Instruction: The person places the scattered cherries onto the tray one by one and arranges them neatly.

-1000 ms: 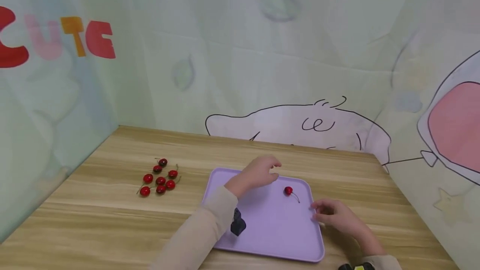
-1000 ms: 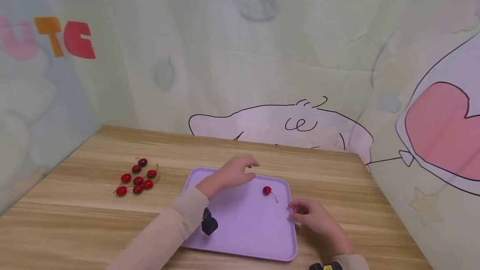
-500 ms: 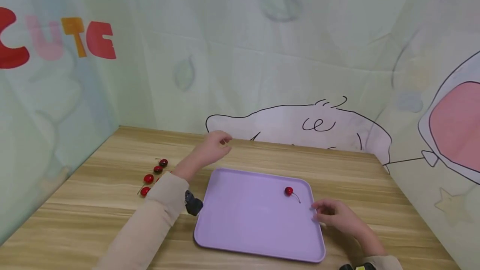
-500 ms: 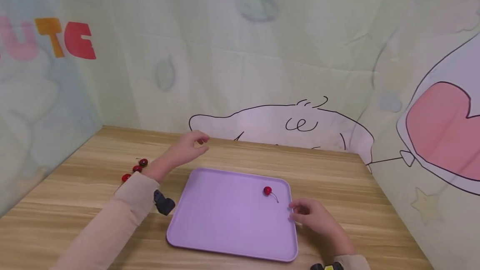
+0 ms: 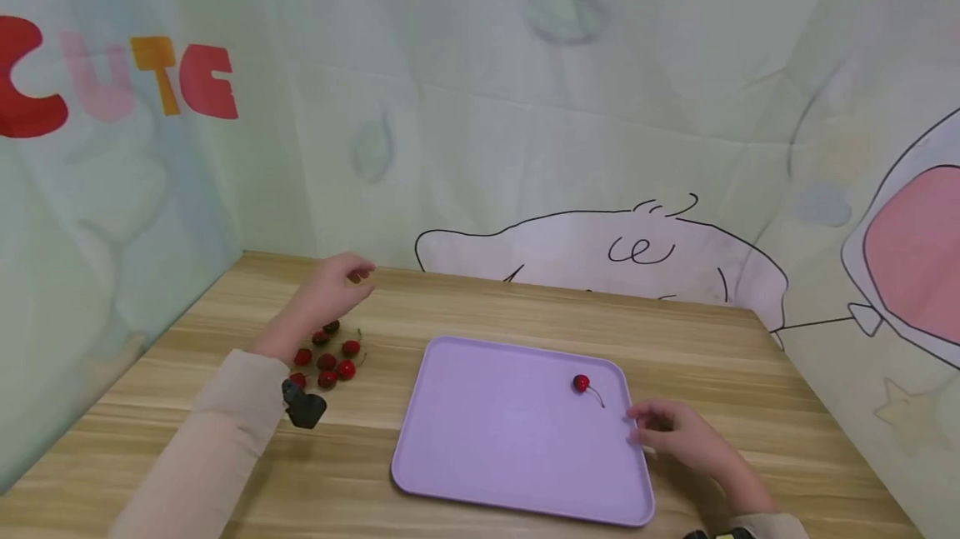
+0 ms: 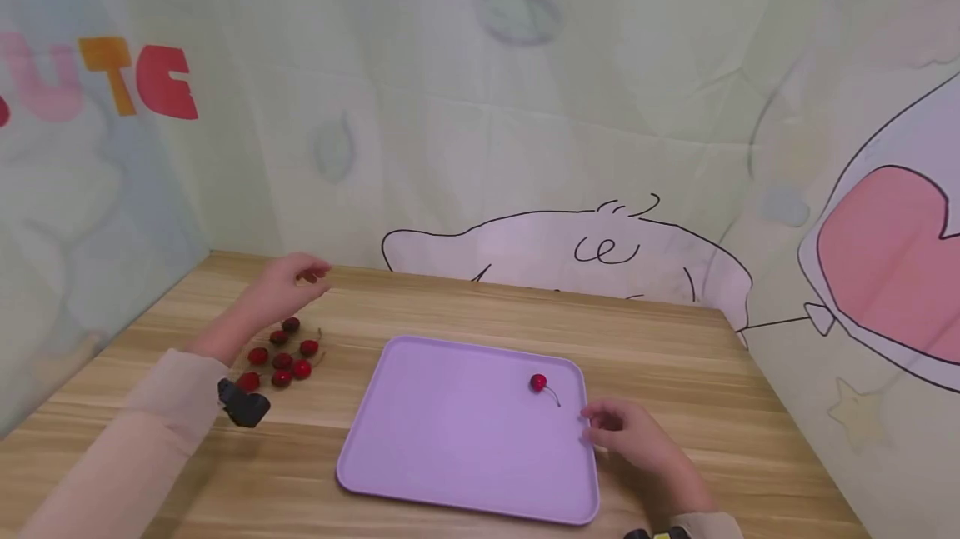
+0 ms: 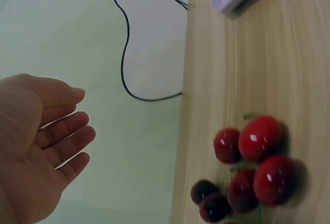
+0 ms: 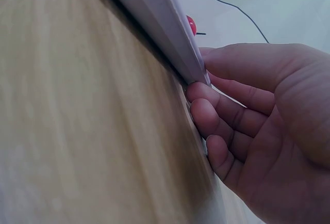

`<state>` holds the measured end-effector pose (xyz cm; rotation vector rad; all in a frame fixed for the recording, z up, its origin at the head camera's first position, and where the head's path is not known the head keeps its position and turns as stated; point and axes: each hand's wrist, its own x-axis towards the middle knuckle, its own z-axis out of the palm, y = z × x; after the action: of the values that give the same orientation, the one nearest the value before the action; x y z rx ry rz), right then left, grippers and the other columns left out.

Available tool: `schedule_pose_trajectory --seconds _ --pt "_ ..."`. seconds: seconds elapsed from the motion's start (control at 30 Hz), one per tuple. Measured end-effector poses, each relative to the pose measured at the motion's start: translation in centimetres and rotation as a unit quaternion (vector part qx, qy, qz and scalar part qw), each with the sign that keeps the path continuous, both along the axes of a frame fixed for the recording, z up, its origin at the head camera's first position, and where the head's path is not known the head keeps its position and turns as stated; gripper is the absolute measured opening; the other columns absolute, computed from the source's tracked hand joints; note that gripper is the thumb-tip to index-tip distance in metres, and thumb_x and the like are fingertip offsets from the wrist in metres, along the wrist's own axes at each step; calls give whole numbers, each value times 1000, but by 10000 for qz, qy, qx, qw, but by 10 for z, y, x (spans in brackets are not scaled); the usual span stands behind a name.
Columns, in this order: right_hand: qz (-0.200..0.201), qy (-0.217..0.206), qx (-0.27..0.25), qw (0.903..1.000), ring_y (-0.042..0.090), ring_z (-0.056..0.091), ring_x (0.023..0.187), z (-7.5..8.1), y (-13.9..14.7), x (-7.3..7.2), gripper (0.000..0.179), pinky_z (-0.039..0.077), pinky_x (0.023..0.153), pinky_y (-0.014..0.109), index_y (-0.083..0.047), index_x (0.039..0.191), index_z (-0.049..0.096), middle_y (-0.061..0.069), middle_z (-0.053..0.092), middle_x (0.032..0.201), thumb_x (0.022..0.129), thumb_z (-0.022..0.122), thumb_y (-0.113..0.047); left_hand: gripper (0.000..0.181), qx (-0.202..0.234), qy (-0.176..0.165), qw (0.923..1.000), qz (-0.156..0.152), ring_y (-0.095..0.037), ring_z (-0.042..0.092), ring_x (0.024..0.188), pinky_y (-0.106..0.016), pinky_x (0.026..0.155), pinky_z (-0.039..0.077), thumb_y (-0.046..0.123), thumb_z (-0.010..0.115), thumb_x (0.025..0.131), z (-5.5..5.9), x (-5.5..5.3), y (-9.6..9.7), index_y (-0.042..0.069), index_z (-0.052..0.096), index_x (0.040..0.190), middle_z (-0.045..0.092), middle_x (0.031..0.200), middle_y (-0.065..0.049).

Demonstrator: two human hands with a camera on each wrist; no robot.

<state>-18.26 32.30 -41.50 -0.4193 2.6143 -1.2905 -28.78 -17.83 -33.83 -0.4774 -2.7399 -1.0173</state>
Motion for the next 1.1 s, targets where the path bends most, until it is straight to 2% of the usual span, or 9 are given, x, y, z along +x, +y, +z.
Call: schedule_pose_trajectory --seconds 0.33,0.6,0.8,0.9,1.1 --pt "-93 -103 147 9998 6 52 73 0 3 2 32 47 59 22 6 112 63 5 59 87 87 69 -12 36 -176 -324 9987 358 -42 55 105 -52 86 50 9 55 94 -14 6 -27 -14 55 122 58 116 -31" --pt "-114 -128 59 9998 7 51 74 -1 3 2 31 47 60 22 7 112 63 7 60 88 87 68 -10 37 -198 -656 9965 487 -42 58 99 -50 83 52 8 55 93 -34 0 -40 -16 54 121 59 112 -33" --pt "-140 -163 91 9997 7 51 75 0 1 2 31 47 60 22 6 112 63 6 59 88 87 68 -11 37 -346 -941 9929 645 -42 58 100 -50 84 51 10 56 94 -49 -4 -47 -15 54 121 58 113 -32" --pt "-121 -141 103 9998 7 51 75 1 1 2 31 47 60 22 6 112 63 6 59 88 87 68 -12 39 -356 -1114 9908 686 -41 57 101 -51 86 50 11 55 94 -52 -4 -47 -15 54 122 57 115 -32" --pt "-137 -153 166 9997 8 52 76 2 1 1 33 48 61 23 5 112 63 5 59 88 87 69 -15 39 -435 -1210 9892 697 -40 57 99 -52 87 49 12 58 93 -58 -5 -48 -15 54 121 57 114 -32"
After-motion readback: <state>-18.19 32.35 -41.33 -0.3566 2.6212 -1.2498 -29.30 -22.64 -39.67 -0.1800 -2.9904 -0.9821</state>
